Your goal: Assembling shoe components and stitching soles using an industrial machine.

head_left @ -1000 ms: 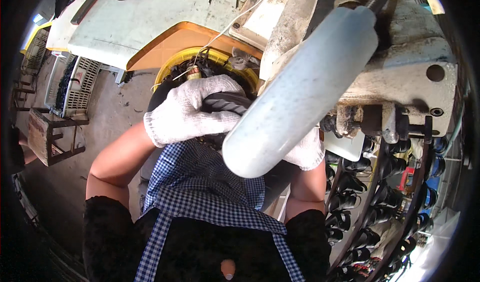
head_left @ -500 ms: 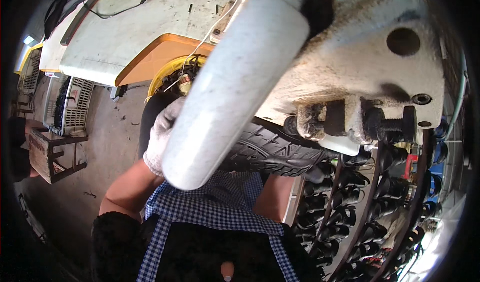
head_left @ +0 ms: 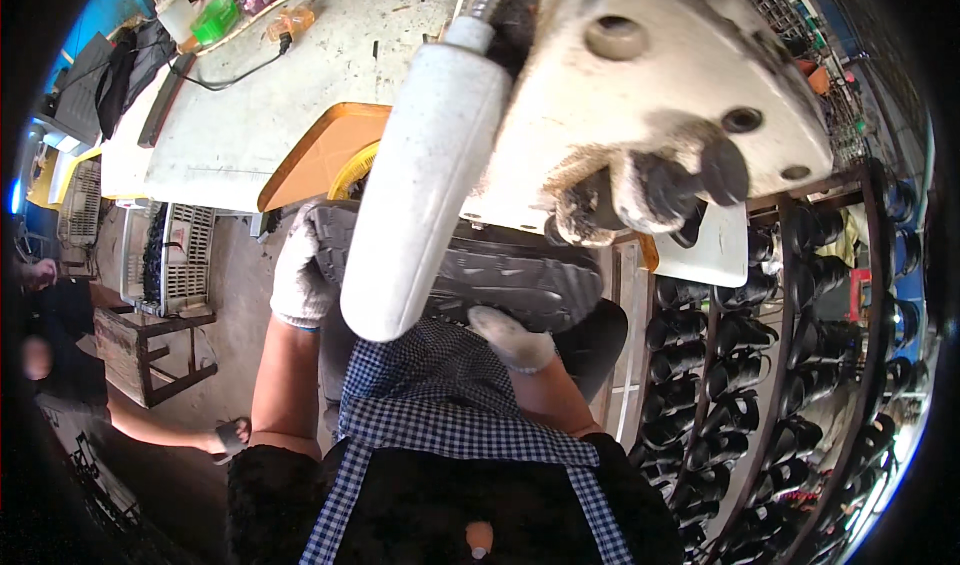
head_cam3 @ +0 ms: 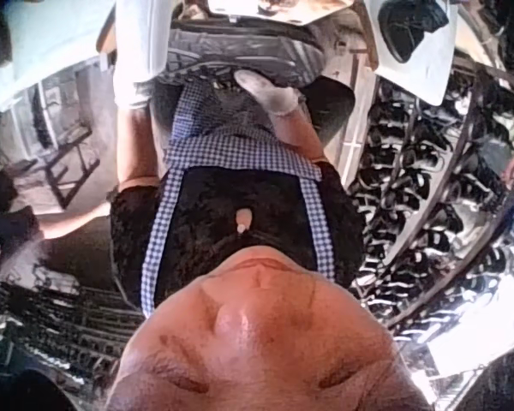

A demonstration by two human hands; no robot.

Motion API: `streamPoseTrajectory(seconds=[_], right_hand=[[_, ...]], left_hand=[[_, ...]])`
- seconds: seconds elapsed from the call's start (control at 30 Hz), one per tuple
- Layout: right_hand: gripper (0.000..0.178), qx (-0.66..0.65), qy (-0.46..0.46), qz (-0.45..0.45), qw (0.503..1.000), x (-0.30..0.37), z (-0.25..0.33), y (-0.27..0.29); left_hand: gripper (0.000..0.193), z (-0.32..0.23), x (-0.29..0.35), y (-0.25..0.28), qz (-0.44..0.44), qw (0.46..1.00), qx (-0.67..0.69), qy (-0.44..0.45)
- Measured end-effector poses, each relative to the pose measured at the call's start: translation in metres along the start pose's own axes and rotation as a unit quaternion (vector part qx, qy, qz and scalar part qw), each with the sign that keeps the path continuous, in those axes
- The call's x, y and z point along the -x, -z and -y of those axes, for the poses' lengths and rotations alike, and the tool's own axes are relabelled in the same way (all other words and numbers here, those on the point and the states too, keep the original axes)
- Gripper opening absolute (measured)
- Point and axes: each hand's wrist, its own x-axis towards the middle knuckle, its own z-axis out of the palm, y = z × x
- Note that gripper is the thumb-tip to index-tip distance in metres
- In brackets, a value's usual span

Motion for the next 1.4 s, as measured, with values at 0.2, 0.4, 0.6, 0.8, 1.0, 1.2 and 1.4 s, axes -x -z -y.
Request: streamPoseTrajectory(seconds=[0.2,0.4,0.6,0.8,1.0,1.2,1.4], right_hand=[[0.043,0.255,0.198,0.081,0.943,-0.032,-0.01,-0.017],[0.057,0.135,0.03,0.122,0.983,-0.047,0.014,-0.003],[0.061,0.493,0.106,0.274,0.819,-0.078,0.083,0.024],[0.072,0.581,0.306,0.103,0.747,-0.059,0.096,0.03],[0.065,-0.013,0.031,-0.193,0.981,0.04,-0.04,0.116],[0.049,0.054,-0.161,-0.121,0.978,0.07,-0.085,0.099],[0.04,-0.017,-0.16,-0.041,0.986,0.065,-0.157,0.085]], left_hand=[[0.054,-0.004,-0.007,0.047,0.028,0.993,-0.083,-0.076],[0.035,-0.025,0.001,-0.002,0.051,0.968,-0.196,-0.146],[0.068,-0.005,0.008,-0.092,0.226,0.914,-0.325,-0.083],[0.074,0.019,0.015,-0.106,0.16,0.974,-0.16,0.014],[0.07,0.033,0.025,-0.123,0.099,0.983,-0.149,0.041],[0.076,0.034,0.025,-0.118,0.103,0.943,-0.31,-0.065],[0.076,0.012,0.017,-0.127,0.126,0.923,-0.356,-0.075]])
